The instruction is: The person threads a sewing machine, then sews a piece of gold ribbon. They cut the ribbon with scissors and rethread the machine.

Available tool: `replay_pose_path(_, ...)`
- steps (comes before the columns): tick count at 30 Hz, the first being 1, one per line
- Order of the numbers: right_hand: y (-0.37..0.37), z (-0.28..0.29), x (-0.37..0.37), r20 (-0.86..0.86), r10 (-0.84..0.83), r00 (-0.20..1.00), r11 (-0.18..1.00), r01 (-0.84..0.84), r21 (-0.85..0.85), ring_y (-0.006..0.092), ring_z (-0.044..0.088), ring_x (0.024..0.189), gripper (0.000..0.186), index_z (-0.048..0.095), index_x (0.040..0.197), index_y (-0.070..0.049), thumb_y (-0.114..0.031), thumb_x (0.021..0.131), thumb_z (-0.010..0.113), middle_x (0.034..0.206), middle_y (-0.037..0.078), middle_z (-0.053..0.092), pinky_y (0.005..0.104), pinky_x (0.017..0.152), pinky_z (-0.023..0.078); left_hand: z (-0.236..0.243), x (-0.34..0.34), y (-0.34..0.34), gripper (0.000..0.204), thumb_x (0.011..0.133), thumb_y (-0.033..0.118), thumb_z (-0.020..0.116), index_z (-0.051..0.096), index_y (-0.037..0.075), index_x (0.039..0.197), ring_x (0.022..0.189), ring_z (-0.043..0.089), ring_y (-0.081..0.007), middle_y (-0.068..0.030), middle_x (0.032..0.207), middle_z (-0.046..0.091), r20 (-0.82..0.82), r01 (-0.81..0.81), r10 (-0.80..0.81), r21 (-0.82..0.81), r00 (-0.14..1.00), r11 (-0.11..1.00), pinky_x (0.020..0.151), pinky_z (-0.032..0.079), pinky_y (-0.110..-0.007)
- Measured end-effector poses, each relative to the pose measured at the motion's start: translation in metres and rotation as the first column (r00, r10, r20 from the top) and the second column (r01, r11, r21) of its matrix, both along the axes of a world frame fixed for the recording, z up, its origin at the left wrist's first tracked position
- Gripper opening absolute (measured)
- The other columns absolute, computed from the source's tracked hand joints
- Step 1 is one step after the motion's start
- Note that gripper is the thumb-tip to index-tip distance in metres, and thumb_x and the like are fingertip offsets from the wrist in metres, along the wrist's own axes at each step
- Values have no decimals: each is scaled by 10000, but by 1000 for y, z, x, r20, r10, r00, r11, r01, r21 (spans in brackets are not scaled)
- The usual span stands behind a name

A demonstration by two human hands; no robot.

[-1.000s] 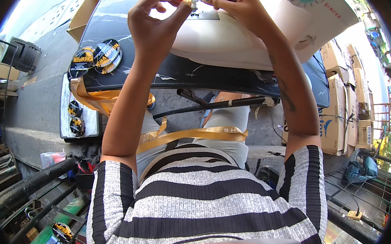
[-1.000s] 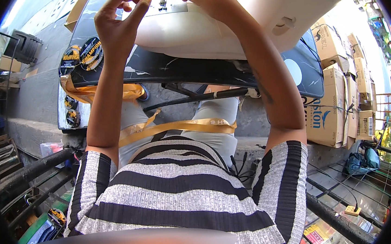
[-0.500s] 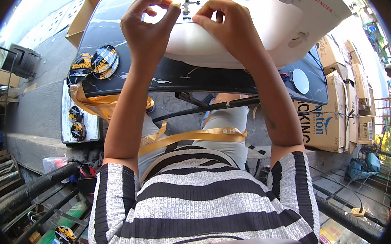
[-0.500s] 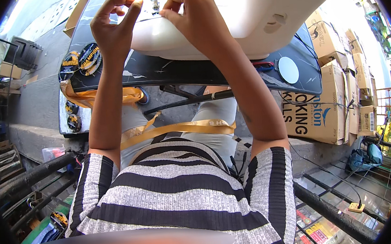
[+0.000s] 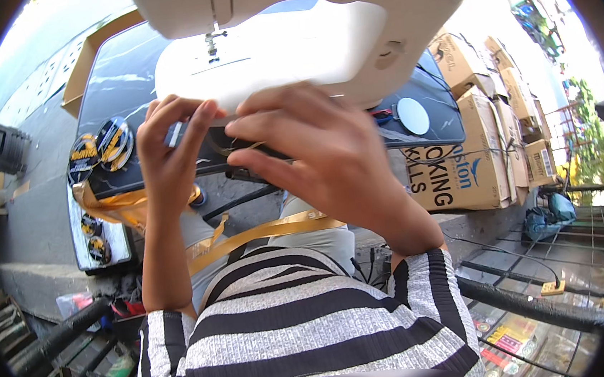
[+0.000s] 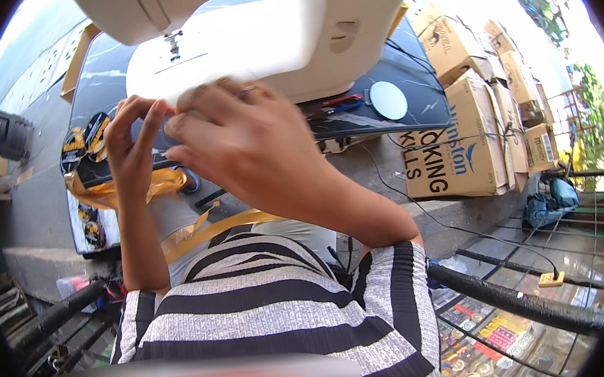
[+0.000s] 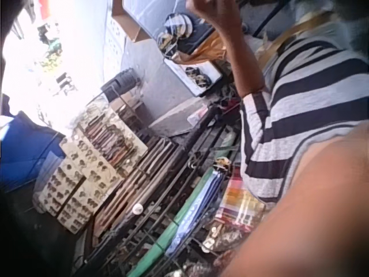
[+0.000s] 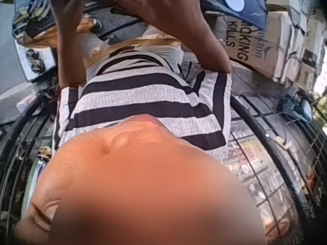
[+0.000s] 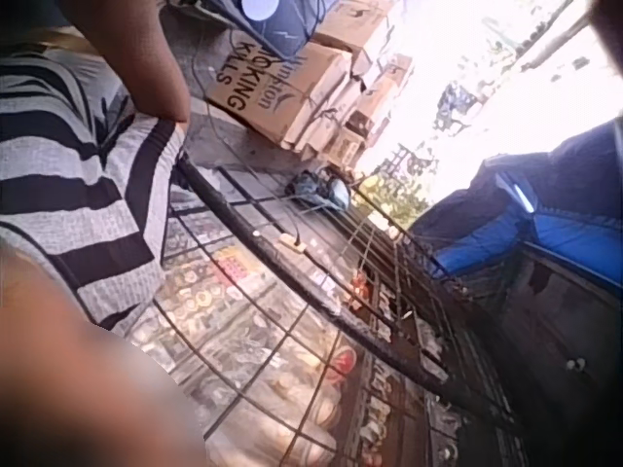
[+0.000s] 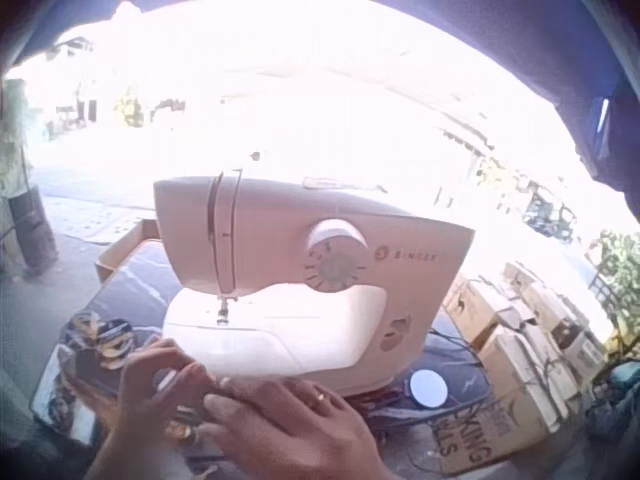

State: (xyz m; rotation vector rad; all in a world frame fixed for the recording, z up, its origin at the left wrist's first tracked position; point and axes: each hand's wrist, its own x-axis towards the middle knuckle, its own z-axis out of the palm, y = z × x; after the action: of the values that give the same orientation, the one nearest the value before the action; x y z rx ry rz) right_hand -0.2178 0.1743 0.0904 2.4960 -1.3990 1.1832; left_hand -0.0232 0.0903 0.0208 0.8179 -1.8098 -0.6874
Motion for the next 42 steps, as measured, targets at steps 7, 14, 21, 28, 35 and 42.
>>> replay_pose_path(7, -44, 40, -168, 524, -323, 788, 788, 531, -312, 196, 634, 984, 396, 601, 1174, -8, -354, 985, 562, 1172, 153, 628, 312, 760, 541, -13, 16, 27, 133, 919, 126, 686, 741, 16, 869, 751, 525, -108, -39, 778, 686, -177, 96, -50, 263, 983, 960, 746, 394, -284)
replay_pose_path(14, -86, 17, -236, 734, -153, 661, 971, -39, 238, 304, 390, 1375, 733, 235, 1508, -76, -364, 961, 630, 1469, 188, 419, 463, 1158, 251, -24, 25, 45, 124, 904, 136, 697, 754, 35, 860, 715, 525, -121, -27, 733, 651, -169, 116, -74, 250, 983, 961, 685, 398, -264)
replay_pose_path(21, -84, 32, -244, 674, -206, 710, 941, -47, 336, 243, 369, 1401, 748, 176, 1541, -52, -301, 981, 604, 1523, 162, 346, 410, 1171, 283, -29, 28, 52, 132, 899, 165, 709, 750, 49, 849, 690, 489, -109, -15, 726, 632, -216, 138, -80, 269, 973, 953, 665, 377, -274)
replay_pose_path(28, -86, 44, -284, 295, -416, 860, 866, 277, 416, 64, 357, 627, 684, 370, 1442, 45, -498, 1030, 424, 633, -45, 311, 324, 952, 487, -34, 24, 61, 138, 900, 169, 708, 740, 53, 833, 695, 472, -110, -10, 719, 622, -186, 144, -99, 246, 978, 959, 669, 365, -288)
replay_pose_path(35, -121, 36, -313, 416, -376, 828, 898, 215, 384, 178, 525, 1073, 648, 372, 1440, -11, -520, 1039, 375, 1153, 104, 536, 376, 1023, 432, -42, 24, 69, 139, 912, 148, 698, 737, 31, 847, 684, 459, -108, -13, 730, 624, -250, 160, -86, 291, 964, 943, 650, 364, -274)
replay_pose_path(42, -125, 11, -276, 702, -326, 633, 945, 242, 220, 215, 469, 1280, 569, 354, 1442, -28, -421, 1041, 447, 1409, 119, 450, 397, 1078, 393, -56, 35, 84, 134, 926, 139, 684, 735, 21, 888, 693, 481, -82, -13, 764, 638, -296, 198, -67, 440, 953, 876, 637, 385, -244)
